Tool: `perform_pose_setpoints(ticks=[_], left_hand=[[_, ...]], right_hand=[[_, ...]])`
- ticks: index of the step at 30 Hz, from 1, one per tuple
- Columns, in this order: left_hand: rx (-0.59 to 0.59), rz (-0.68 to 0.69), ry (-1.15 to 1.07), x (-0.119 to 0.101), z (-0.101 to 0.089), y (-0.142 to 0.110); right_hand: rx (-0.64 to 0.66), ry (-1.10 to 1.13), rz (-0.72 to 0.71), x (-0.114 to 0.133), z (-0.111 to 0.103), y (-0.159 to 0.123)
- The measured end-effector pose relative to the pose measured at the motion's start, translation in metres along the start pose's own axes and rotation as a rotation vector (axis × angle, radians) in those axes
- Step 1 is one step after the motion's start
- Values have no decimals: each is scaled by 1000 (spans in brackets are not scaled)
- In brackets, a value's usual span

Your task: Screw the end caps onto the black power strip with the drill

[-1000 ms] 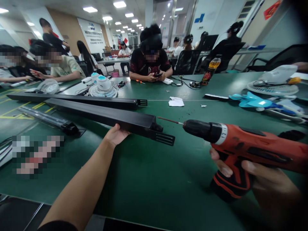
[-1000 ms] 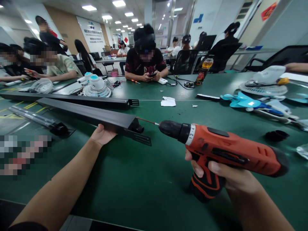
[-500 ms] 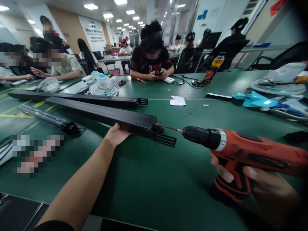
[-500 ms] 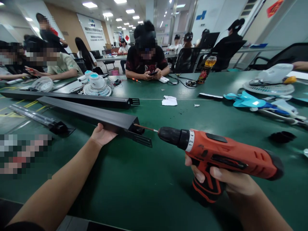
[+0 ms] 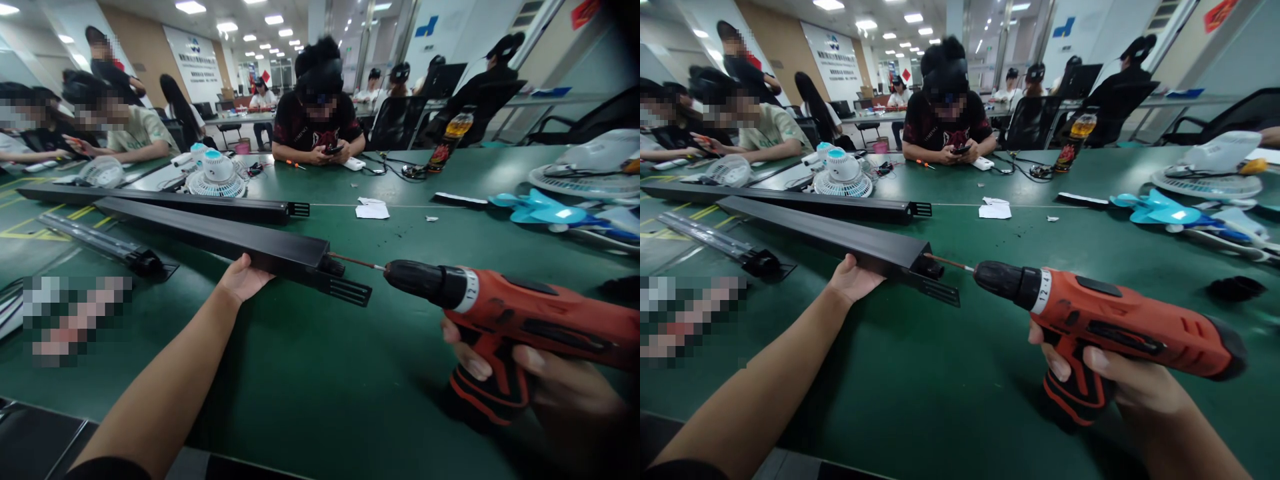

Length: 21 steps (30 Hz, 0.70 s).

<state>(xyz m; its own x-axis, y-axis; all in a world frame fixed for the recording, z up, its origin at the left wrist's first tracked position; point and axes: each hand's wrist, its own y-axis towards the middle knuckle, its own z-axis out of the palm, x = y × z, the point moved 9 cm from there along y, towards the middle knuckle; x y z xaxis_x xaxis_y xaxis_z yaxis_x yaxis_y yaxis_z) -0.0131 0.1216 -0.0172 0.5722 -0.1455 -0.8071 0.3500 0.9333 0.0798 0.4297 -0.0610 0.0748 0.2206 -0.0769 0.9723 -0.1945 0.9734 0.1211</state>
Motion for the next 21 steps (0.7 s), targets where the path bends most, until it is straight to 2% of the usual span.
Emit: perform_pose_setpoints(ticks=[4, 8, 17, 21], left_hand=[[21, 6, -6, 0, 2, 0], [15, -3, -7, 2, -1, 0], [30, -8, -6, 7, -4, 4], [31, -54, -4, 10, -6, 8]], right_hand=[[83, -63, -45, 3, 1, 3], [188, -59, 3, -1, 0, 2], [224, -95, 4, 4, 4, 7], [221, -88, 26, 2, -2, 7]])
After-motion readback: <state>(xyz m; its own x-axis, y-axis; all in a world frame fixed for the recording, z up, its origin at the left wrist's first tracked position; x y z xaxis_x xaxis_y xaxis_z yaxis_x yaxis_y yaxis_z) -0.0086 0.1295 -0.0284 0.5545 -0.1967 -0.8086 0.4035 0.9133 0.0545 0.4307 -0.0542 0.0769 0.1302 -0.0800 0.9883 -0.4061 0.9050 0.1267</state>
